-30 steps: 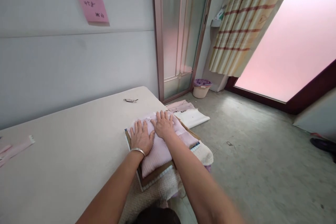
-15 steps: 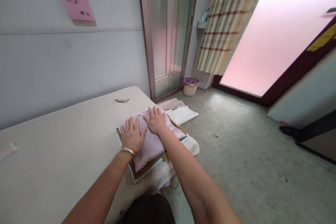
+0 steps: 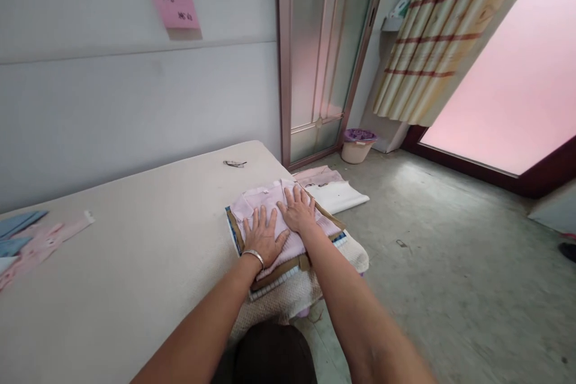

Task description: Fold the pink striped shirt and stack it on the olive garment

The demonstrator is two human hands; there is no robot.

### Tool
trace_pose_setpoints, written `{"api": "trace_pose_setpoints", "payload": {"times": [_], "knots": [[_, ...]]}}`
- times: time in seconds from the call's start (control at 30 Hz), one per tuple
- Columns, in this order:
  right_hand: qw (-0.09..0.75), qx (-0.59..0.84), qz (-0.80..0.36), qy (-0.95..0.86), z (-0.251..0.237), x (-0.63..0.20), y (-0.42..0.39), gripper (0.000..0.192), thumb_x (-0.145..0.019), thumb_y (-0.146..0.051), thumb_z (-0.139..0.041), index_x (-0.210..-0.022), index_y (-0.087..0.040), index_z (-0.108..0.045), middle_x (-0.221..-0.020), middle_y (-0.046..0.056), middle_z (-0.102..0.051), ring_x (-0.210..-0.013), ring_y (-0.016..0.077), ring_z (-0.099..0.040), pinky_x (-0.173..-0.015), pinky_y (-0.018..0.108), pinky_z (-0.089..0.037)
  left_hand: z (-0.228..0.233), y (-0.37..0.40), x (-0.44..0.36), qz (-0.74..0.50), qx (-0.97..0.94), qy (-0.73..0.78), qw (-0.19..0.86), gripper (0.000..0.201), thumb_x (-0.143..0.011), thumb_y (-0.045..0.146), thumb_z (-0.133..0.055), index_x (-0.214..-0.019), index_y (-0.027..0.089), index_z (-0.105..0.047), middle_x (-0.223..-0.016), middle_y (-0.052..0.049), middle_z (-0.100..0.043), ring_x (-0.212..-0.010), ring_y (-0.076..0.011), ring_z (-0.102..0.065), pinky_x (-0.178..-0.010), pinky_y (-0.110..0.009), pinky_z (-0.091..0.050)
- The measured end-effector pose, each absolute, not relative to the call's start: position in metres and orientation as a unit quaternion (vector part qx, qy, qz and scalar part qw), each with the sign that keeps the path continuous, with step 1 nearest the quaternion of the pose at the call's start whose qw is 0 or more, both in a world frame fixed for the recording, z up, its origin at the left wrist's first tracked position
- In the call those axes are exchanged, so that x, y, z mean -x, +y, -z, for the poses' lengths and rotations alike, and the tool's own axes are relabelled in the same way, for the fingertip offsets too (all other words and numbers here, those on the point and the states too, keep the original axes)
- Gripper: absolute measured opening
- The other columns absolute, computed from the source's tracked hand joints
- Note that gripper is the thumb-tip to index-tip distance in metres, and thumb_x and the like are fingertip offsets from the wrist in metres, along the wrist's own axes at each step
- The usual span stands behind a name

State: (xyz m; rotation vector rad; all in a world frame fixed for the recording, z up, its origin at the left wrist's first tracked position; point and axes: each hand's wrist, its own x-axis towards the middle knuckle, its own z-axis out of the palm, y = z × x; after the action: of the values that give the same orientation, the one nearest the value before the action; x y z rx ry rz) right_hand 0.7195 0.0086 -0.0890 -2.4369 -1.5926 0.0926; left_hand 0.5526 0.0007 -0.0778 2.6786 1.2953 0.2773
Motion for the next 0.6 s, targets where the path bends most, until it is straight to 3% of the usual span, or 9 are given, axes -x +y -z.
{"api": "trace_pose_setpoints", "payload": {"times": [0.17,0.3,0.43,0.5,0.6], "knots": [[0.148,0.831,-0.029,-0.536,0.04,-0.692,-0.021,0.066,-0.102,-0.057,-0.031,-0.159,-0.023,-0.027,-0.164,0.014,-0.022,-0.149,0.0353,-0.019,-0.115,0.06,-0.02,0.043,-0.022,-0.495,-0.147,-0.912,0.378,0.061,0.064,-0.1,0.045,-0.041,-0.156,0.016,-0.033,-0.163,-0.016,-0.027,-0.151,-0.0314,-0.023,-0.12,-0.057,-0.022],[0.197,0.775,0.014,-0.601,0.027,-0.614,-0.101,0.057,-0.103,-0.048,-0.032,-0.154,-0.022,-0.038,-0.161,0.01,-0.032,-0.15,0.0318,-0.02,-0.118,0.053,-0.024,0.047,-0.06,-0.356,-0.138,-0.911,0.389,0.019,0.054,-0.097,0.03,-0.042,-0.151,0.023,-0.044,-0.161,-0.01,-0.036,-0.148,-0.025,-0.032,-0.12,-0.05,-0.025],[0.208,0.69,-0.002,-0.693,0.052,-0.535,-0.19,0.054,-0.096,-0.051,-0.048,-0.147,-0.032,-0.048,-0.155,0.005,-0.044,-0.144,0.0315,-0.037,-0.112,0.049,-0.039,0.063,-0.105,-0.166,-0.088,-0.848,0.521,-0.042,0.049,-0.086,0.031,-0.049,-0.133,0.036,-0.064,-0.15,-0.003,-0.051,-0.143,-0.0283,-0.041,-0.118,-0.055,-0.026],[0.21,0.668,-0.002,-0.713,0.066,-0.514,-0.215,0.051,-0.089,-0.056,-0.056,-0.136,-0.036,-0.058,-0.142,0.007,-0.058,-0.131,0.0349,-0.052,-0.098,0.05,-0.05,0.065,-0.136,-0.084,-0.08,-0.787,0.606,-0.084,0.046,-0.081,0.033,-0.048,-0.121,0.036,-0.071,-0.144,-0.004,-0.058,-0.139,-0.0317,-0.047,-0.117,-0.059,-0.025],[0.227,0.69,-0.002,-0.688,0.073,-0.506,-0.223,0.036,-0.09,-0.054,-0.051,-0.116,-0.035,-0.067,-0.12,0.009,-0.07,-0.11,0.0342,-0.065,-0.088,0.05,-0.054,0.059,-0.189,-0.014,-0.08,-0.697,0.702,-0.127,0.041,-0.079,0.037,-0.05,-0.111,0.034,-0.076,-0.133,-0.006,-0.066,-0.13,-0.0341,-0.055,-0.112,-0.055,-0.034]]}}
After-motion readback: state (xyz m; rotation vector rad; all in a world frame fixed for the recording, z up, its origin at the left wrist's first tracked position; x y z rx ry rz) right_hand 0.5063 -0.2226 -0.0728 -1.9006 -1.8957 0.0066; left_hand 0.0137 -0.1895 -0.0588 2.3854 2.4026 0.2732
